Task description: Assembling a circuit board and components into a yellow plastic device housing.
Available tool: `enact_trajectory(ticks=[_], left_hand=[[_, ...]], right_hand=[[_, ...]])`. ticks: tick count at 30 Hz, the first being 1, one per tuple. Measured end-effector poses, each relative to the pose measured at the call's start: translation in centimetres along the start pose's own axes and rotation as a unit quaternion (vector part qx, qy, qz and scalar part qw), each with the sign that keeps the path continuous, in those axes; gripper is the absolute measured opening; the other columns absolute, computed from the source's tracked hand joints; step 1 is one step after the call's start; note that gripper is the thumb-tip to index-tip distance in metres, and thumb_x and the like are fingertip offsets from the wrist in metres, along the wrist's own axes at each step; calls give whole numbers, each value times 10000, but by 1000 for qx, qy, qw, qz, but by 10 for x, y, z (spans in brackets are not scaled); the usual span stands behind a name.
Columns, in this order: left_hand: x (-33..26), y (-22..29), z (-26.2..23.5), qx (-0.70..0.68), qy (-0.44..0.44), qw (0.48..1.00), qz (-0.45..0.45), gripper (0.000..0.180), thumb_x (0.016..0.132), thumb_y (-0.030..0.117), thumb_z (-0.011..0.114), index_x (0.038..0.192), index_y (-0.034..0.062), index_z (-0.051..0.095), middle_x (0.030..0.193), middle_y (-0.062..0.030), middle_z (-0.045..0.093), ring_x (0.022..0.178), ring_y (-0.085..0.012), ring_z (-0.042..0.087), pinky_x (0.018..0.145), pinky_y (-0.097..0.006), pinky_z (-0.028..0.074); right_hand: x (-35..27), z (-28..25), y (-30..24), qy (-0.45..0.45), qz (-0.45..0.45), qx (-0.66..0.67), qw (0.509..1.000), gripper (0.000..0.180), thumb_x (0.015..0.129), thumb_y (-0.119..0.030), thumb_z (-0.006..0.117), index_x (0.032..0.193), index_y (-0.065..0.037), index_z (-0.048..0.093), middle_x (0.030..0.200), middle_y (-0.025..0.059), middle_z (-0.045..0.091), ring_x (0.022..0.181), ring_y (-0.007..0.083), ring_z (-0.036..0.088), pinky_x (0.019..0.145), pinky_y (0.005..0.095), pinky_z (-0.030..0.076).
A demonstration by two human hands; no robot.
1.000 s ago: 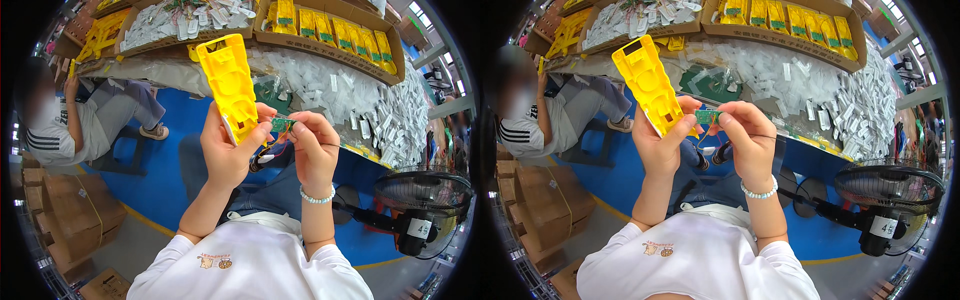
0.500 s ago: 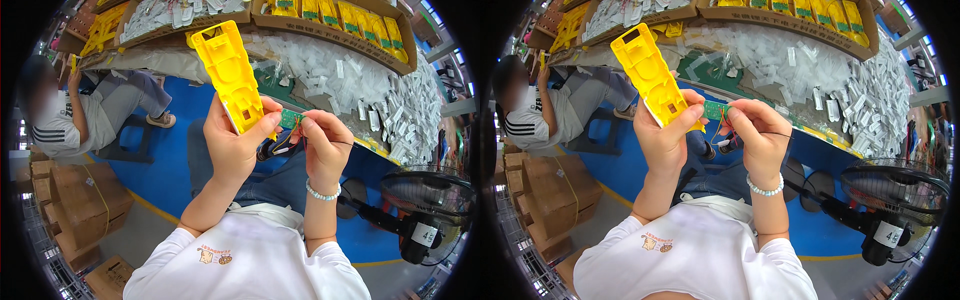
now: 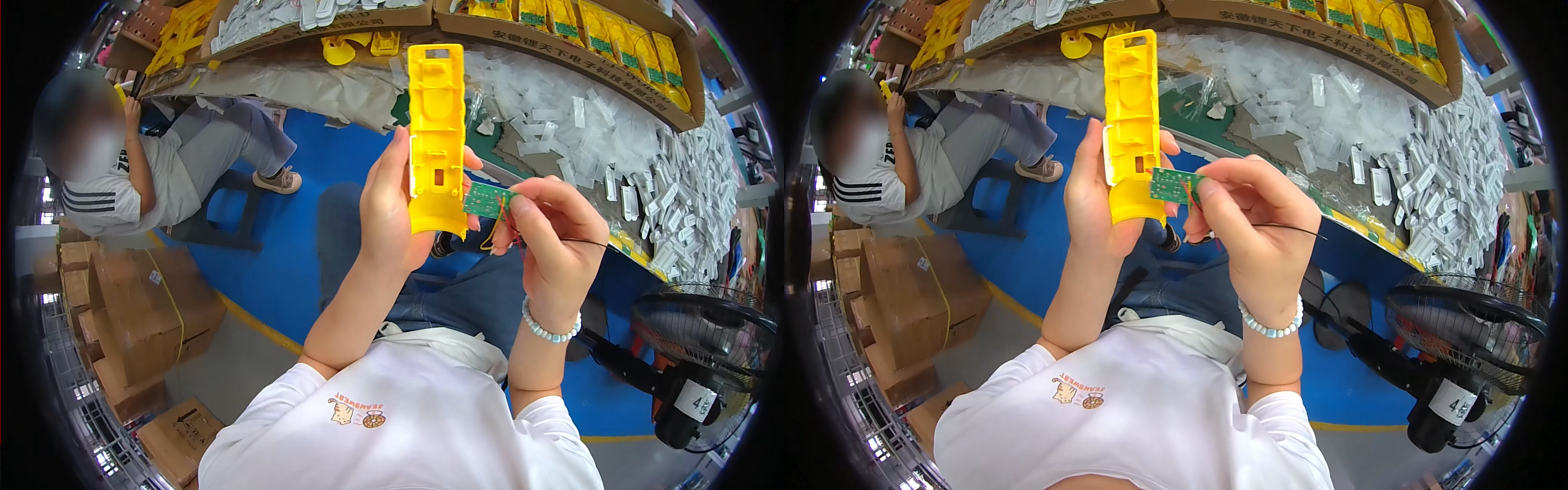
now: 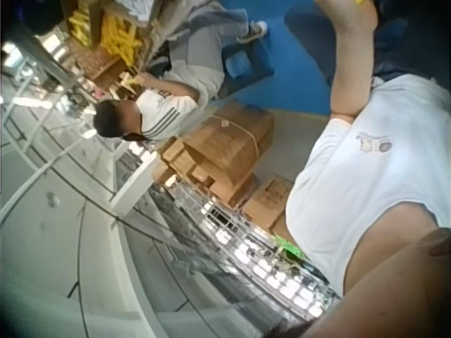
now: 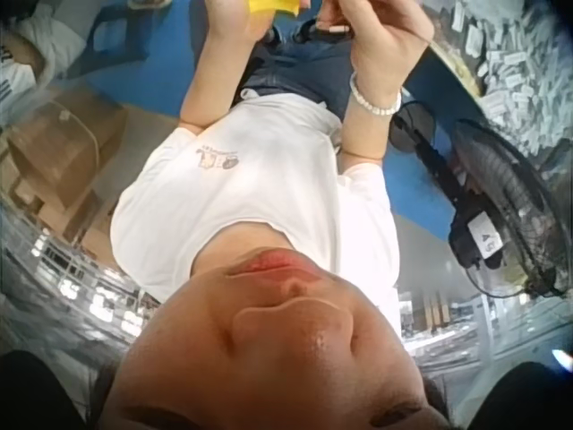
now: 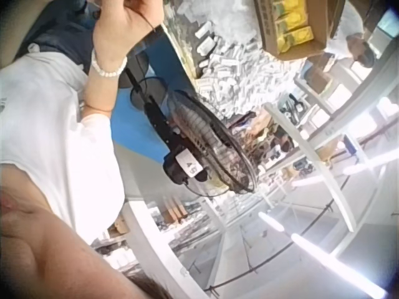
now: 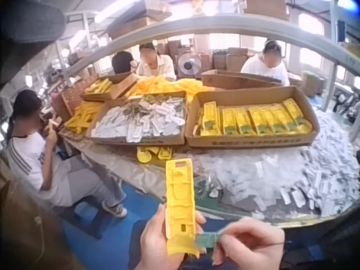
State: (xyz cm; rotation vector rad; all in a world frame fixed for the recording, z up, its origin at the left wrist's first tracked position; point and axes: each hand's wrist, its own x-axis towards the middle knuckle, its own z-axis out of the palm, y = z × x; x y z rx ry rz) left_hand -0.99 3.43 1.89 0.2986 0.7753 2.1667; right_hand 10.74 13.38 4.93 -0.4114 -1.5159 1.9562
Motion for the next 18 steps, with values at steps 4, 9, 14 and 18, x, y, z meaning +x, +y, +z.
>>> enact_trajectory(ticks=[4, 9, 14, 18], left_hand=[[-2, -4, -3, -1, -17, 1000, 19, 430, 1021, 345, 276, 1158, -2, 491, 950, -158, 622, 826, -201, 633, 732, -321, 529], [-2, -5, -8, 1, -24, 999, 35, 424, 1021, 310, 264, 1159, -5, 513, 985, -155, 625, 853, -214, 631, 771, -338, 513], [-2, -4, -4, 12, -8, 999, 41, 406, 1021, 292, 275, 1163, -8, 508, 999, -152, 629, 871, -203, 635, 783, -330, 514], [-2, -5, -5, 18, -5, 998, 51, 401, 1019, 288, 278, 1166, -7, 506, 1009, -141, 629, 879, -197, 637, 786, -322, 514]], right_hand=[[4, 13, 0, -10, 24, -32, 999, 63, 842, 57, 560, 886, 79, 600, 706, 67, 620, 569, 94, 611, 516, 206, 501], [6, 21, -7, -21, 35, -86, 995, 56, 833, 49, 575, 872, 82, 597, 719, 65, 622, 569, 90, 617, 514, 201, 508], [9, 27, -1, -19, 31, -136, 990, 44, 807, 36, 601, 827, 75, 608, 705, 52, 625, 572, 78, 622, 512, 193, 513], [10, 29, -2, -11, 38, -147, 988, 43, 809, 36, 601, 826, 75, 609, 697, 53, 626, 566, 81, 625, 505, 199, 511]])
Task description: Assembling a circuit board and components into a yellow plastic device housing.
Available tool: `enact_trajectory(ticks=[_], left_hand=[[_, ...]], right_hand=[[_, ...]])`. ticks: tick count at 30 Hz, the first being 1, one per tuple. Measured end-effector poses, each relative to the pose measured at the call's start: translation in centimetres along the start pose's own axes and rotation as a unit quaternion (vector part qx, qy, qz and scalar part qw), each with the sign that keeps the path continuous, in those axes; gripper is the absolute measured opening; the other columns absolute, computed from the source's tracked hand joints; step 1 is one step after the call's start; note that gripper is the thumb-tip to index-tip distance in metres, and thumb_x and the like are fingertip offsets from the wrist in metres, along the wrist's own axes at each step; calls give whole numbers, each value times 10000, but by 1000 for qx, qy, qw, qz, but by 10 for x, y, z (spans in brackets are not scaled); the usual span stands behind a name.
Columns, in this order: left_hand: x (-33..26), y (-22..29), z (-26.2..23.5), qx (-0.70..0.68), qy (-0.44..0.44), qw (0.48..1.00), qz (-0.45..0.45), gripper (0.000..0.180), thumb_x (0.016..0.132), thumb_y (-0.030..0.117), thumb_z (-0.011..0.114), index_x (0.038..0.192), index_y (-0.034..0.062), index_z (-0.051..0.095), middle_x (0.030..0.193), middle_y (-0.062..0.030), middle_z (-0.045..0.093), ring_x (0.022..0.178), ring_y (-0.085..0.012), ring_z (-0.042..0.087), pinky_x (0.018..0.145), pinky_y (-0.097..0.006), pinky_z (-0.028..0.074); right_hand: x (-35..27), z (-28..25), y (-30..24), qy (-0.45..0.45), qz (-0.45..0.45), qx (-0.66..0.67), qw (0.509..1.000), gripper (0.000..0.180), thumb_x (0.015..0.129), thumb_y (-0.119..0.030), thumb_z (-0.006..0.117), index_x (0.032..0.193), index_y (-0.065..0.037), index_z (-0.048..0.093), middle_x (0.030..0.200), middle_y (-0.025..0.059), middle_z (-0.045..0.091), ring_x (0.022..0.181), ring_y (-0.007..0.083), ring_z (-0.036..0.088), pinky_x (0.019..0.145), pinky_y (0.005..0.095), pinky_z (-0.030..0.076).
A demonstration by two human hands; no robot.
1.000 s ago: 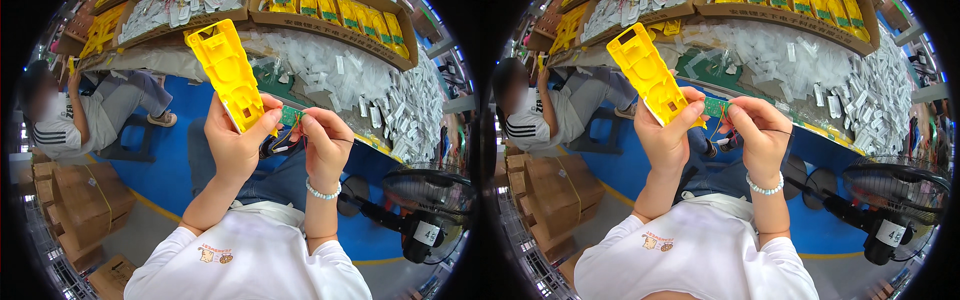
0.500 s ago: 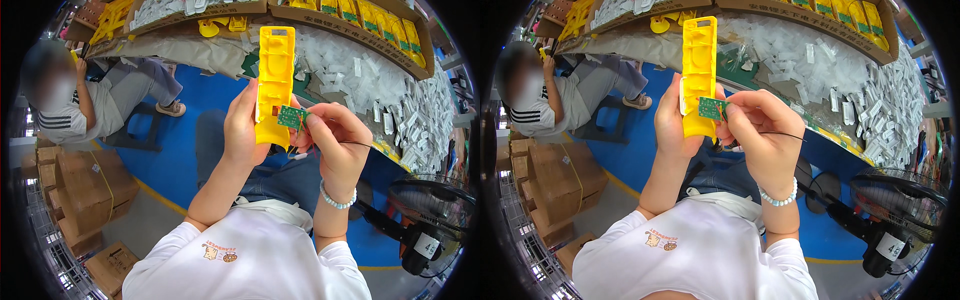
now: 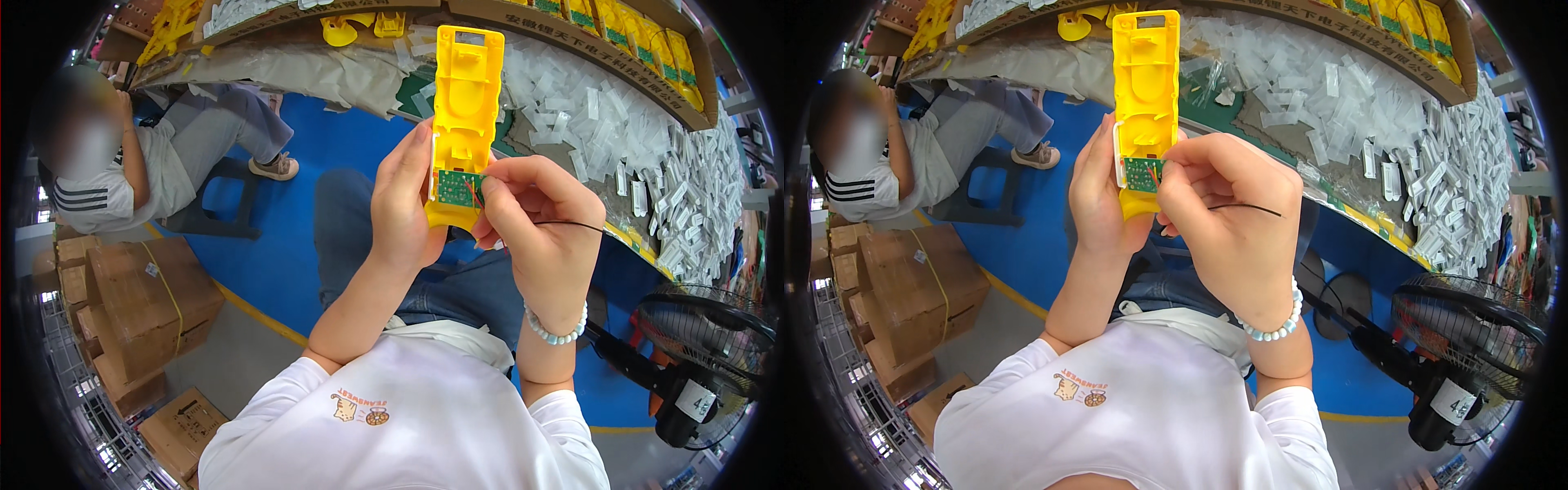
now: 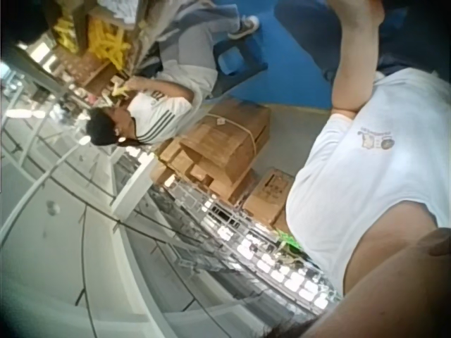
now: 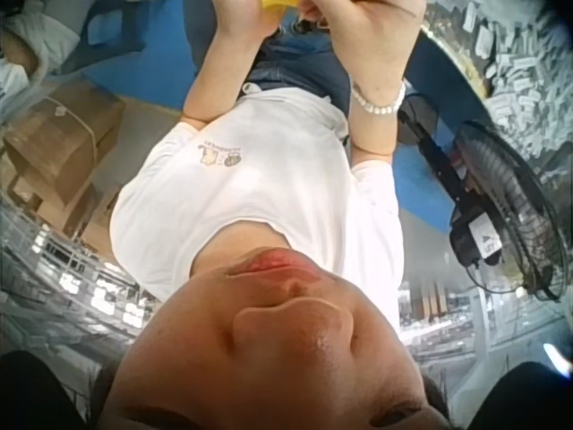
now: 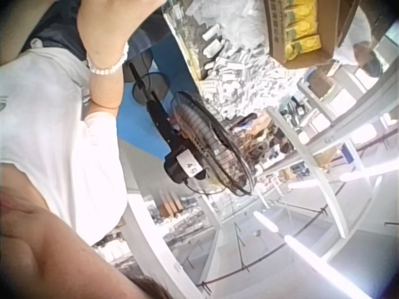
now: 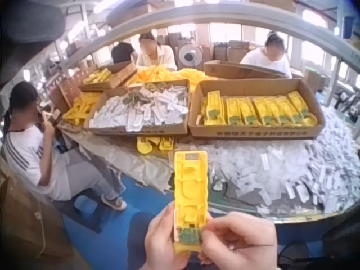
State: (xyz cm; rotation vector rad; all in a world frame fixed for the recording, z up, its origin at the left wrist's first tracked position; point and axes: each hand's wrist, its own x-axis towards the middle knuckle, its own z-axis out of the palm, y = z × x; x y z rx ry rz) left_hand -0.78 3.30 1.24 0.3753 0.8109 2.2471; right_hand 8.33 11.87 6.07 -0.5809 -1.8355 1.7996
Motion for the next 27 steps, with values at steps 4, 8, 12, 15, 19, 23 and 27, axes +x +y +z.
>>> enact_trajectory(ticks=[4, 8, 12, 15, 19, 23, 27], left_hand=[[-1, 1, 2, 4, 15, 1000, 5, 385, 1017, 281, 297, 1164, -5, 508, 1020, -130, 627, 888, -188, 637, 785, -313, 513], [-2, -1, 7, 26, 29, 999, 9, 378, 1016, 279, 309, 1161, -8, 508, 1023, -126, 625, 881, -183, 638, 778, -306, 513], [-4, -5, 12, 54, 59, 996, 25, 388, 1017, 293, 312, 1139, -13, 518, 1005, -124, 629, 854, -173, 639, 749, -292, 518], [-4, -5, 11, 70, 56, 995, 31, 389, 1017, 295, 316, 1127, -13, 527, 988, -123, 633, 840, -167, 639, 732, -285, 520], [-3, -3, 10, 74, 70, 995, 17, 380, 1017, 289, 322, 1127, -6, 534, 973, -118, 637, 834, -161, 638, 717, -280, 519], [-4, -2, 7, 94, 84, 992, 11, 384, 1022, 294, 310, 1190, 5, 502, 1001, -79, 611, 853, -120, 617, 755, -255, 505], [-5, 3, 7, 49, 97, 994, -14, 362, 1020, 284, 311, 1147, 17, 519, 991, -82, 616, 866, -138, 626, 761, -270, 511]], right_hand=[[0, 0, -1, -4, 5, 1, 1000, 47, 811, 36, 599, 830, 78, 607, 700, 55, 625, 566, 85, 628, 506, 208, 514], [-2, 2, 4, 18, -12, -4, 1000, 54, 813, 40, 601, 842, 85, 607, 730, 67, 628, 587, 93, 636, 526, 210, 521], [-3, 2, 8, 22, -36, -26, 999, 52, 814, 47, 602, 849, 85, 609, 761, 72, 630, 603, 103, 643, 537, 211, 524], [-4, 2, 13, 23, -27, -5, 999, 57, 815, 54, 603, 864, 82, 614, 785, 75, 633, 613, 108, 647, 543, 210, 526], [-6, -3, 19, 7, -57, -6, 998, 142, 817, 42, 626, 955, 73, 628, 810, 87, 631, 628, 121, 649, 580, 213, 531], [-6, -4, 20, -35, -156, -111, 981, 279, 784, 37, 667, 1059, 52, 625, 818, 111, 627, 690, 161, 648, 612, 241, 535], [-7, -3, 14, -50, -251, -252, 933, 377, 742, 63, 693, 1111, 42, 618, 851, 90, 614, 728, 139, 620, 641, 237, 518]])
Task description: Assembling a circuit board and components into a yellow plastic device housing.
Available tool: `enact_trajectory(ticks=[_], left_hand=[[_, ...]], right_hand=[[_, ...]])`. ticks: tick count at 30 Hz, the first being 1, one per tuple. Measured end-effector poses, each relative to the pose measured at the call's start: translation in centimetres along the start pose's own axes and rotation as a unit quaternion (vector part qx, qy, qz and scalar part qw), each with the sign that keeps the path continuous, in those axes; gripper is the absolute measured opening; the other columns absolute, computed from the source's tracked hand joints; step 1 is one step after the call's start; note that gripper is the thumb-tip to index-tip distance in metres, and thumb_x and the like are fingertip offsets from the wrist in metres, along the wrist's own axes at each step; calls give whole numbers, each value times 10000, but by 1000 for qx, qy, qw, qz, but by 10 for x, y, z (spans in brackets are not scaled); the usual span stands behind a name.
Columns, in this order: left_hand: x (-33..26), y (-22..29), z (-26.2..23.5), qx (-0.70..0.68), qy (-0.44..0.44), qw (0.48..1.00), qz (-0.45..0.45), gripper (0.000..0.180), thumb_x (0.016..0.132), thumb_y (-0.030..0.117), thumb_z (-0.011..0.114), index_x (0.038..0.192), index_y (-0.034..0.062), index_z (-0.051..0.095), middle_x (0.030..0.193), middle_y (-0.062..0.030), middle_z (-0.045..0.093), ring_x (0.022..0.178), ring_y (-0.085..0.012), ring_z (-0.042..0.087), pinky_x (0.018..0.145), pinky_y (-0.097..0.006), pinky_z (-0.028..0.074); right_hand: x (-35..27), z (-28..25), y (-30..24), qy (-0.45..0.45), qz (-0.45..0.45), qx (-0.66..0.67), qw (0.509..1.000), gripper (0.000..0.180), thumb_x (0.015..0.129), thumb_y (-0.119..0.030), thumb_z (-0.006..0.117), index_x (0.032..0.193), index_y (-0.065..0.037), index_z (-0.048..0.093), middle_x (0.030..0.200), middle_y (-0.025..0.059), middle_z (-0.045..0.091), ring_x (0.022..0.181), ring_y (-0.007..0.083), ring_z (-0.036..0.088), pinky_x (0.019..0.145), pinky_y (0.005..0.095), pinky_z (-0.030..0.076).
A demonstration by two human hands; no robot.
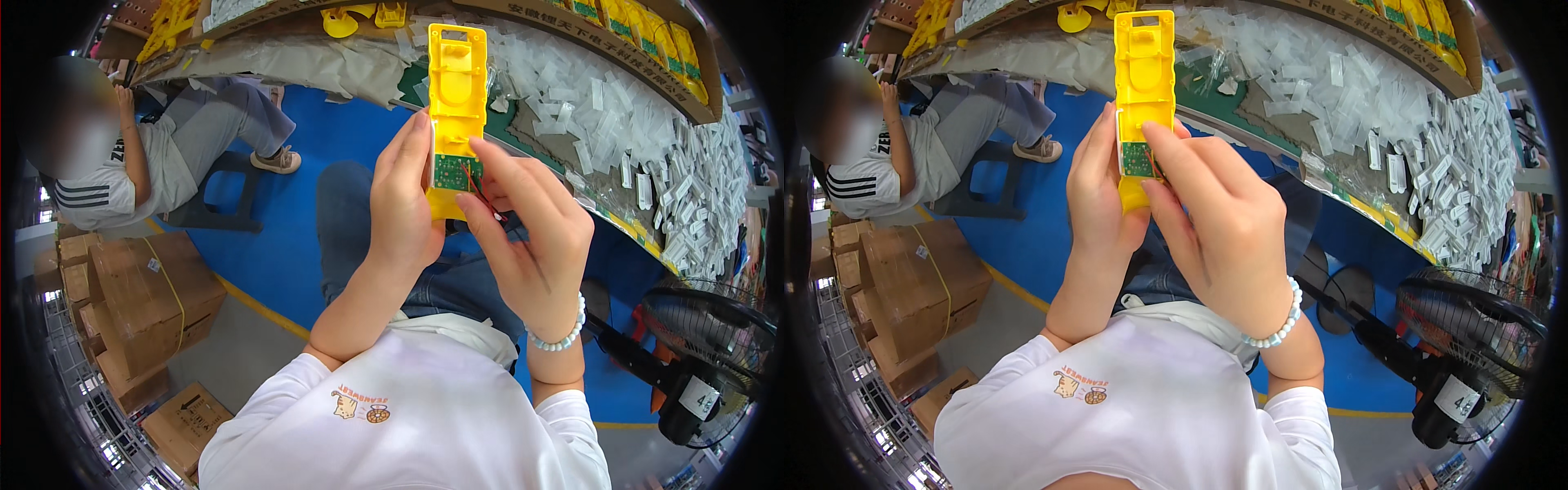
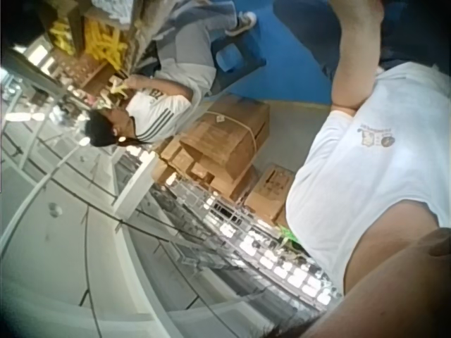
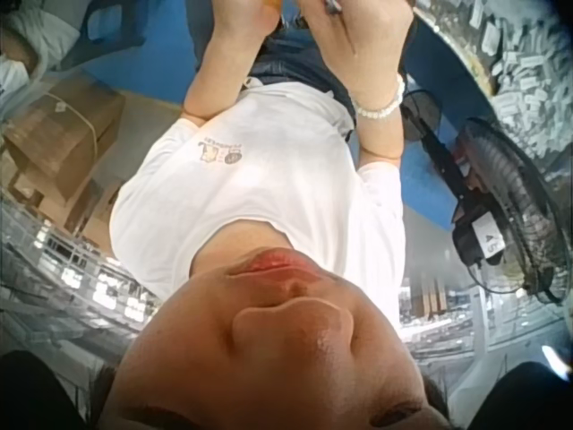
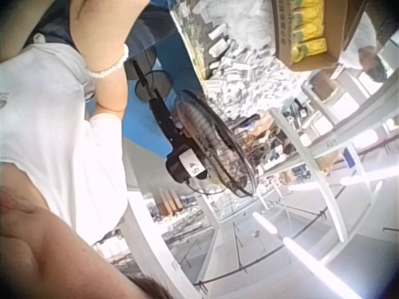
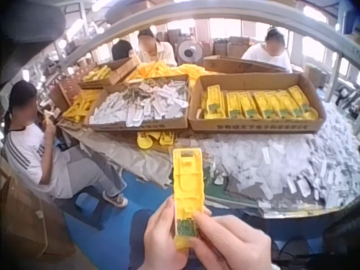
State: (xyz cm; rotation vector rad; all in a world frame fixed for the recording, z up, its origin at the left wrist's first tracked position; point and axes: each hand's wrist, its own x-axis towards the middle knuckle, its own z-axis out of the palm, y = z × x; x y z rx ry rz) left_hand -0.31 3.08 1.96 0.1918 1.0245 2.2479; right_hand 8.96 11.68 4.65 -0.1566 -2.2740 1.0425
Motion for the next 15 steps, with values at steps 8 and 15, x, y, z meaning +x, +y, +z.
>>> enact_trajectory(ticks=[8, 15], left_hand=[[-4, 3, -7, -60, -56, 995, -58, 388, 1016, 306, 299, 1146, 35, 543, 982, -113, 637, 850, -187, 634, 766, -313, 514], [-7, 6, 1, -46, -49, 996, -66, 355, 1013, 298, 319, 1111, 32, 532, 954, -100, 634, 837, -169, 631, 726, -290, 515]], right_hand=[[3, 2, 3, -1, -107, -108, 988, 309, 673, -9, 704, 972, 22, 633, 802, 81, 549, 663, 221, 555, 555, 306, 468], [4, -6, -3, -12, -82, -104, 991, 297, 678, -16, 711, 964, 9, 637, 777, 71, 545, 616, 199, 556, 525, 293, 462]])
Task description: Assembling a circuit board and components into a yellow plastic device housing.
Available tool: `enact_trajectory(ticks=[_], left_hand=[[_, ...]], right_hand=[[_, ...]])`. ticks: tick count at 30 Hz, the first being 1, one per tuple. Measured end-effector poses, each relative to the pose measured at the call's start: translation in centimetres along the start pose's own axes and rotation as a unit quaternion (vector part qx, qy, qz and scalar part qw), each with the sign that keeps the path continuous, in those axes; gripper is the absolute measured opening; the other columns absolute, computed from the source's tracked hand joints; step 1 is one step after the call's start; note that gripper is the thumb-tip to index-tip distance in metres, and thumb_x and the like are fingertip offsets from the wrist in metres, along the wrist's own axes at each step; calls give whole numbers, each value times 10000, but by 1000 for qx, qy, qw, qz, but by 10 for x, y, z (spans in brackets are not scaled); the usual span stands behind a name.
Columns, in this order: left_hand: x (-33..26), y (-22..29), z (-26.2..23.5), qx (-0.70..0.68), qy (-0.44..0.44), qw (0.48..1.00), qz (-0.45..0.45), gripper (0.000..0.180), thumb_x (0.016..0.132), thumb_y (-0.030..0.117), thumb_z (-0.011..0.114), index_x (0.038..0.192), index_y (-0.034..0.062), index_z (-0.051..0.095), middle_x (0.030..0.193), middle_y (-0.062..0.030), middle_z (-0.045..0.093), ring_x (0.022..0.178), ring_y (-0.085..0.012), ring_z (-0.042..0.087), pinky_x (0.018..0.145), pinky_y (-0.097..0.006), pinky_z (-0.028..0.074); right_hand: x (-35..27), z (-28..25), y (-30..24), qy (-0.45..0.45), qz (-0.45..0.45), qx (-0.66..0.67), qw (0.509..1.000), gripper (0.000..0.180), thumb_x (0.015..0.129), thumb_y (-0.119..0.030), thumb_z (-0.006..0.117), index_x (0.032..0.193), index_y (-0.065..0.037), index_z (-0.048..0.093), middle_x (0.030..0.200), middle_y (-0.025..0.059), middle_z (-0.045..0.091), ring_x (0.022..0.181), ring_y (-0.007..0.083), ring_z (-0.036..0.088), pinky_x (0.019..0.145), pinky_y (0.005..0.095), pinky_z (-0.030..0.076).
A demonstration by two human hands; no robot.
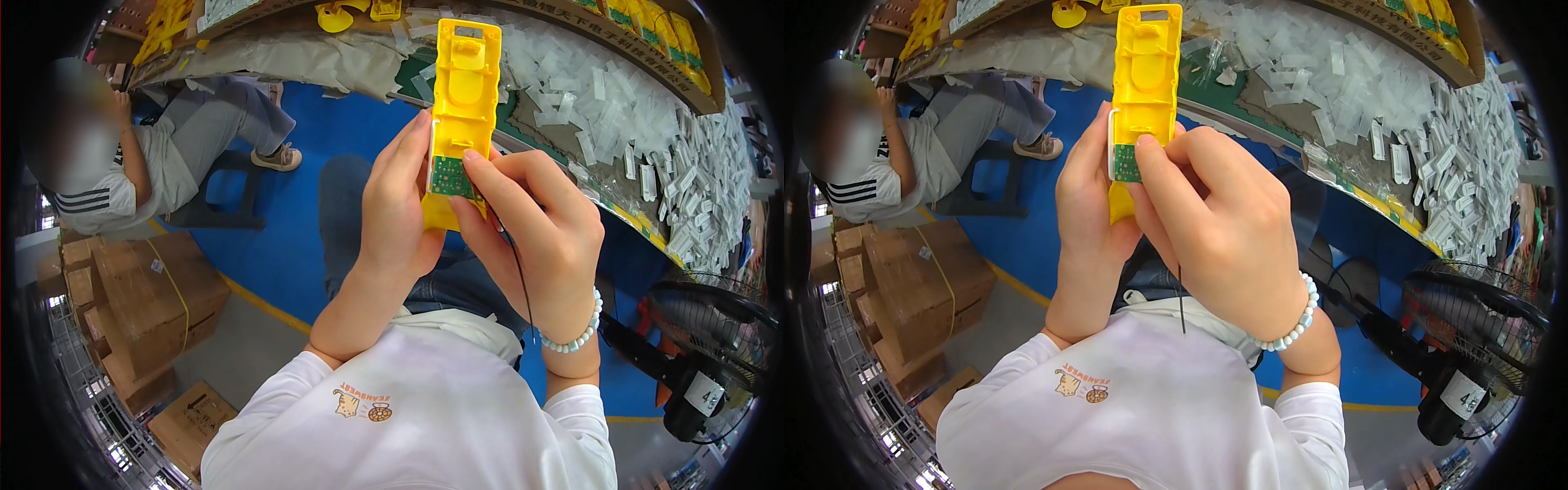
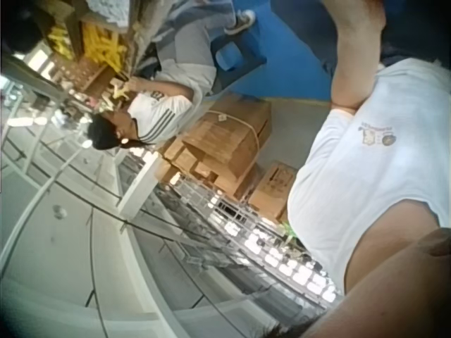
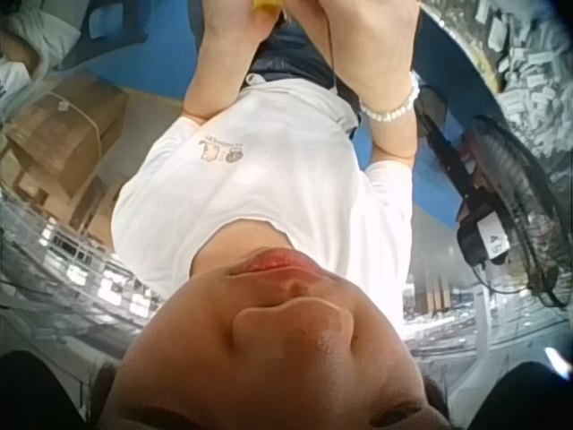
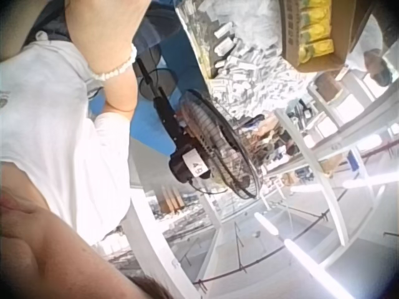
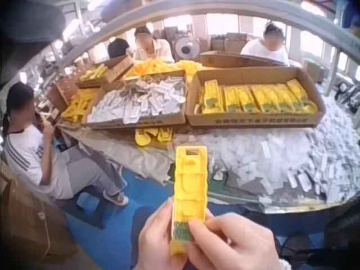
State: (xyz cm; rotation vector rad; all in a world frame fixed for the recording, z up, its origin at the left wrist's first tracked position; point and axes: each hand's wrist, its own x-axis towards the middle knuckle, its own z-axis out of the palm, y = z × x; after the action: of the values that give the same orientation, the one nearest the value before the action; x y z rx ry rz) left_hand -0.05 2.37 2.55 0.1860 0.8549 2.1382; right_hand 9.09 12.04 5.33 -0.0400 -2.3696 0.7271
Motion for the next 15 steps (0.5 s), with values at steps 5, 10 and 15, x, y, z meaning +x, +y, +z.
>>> enact_trajectory(ticks=[5, 10, 15], left_hand=[[-3, 2, 5, 13, 18, 1000, -5, 362, 1010, 305, 331, 1124, 29, 537, 970, -101, 633, 840, -171, 631, 736, -292, 515], [-3, 0, 3, 3, 30, 1000, 1, 359, 1010, 303, 343, 1124, 29, 546, 980, -101, 639, 853, -169, 636, 750, -294, 511], [-3, -3, 4, 22, 34, 999, 17, 360, 1010, 300, 349, 1114, 25, 555, 980, -99, 645, 855, -171, 640, 759, -299, 510]], right_hand=[[0, -1, 1, 12, -15, -1, 1000, 287, 679, -10, 707, 957, 7, 636, 766, 72, 546, 599, 194, 567, 513, 288, 461], [0, 0, 3, 7, -6, 11, 1000, 297, 670, -2, 707, 958, 8, 637, 761, 74, 554, 598, 198, 572, 508, 287, 463], [-2, 4, 6, 6, -13, 12, 1000, 307, 662, -2, 711, 960, 11, 639, 759, 74, 564, 595, 200, 572, 502, 288, 464]])
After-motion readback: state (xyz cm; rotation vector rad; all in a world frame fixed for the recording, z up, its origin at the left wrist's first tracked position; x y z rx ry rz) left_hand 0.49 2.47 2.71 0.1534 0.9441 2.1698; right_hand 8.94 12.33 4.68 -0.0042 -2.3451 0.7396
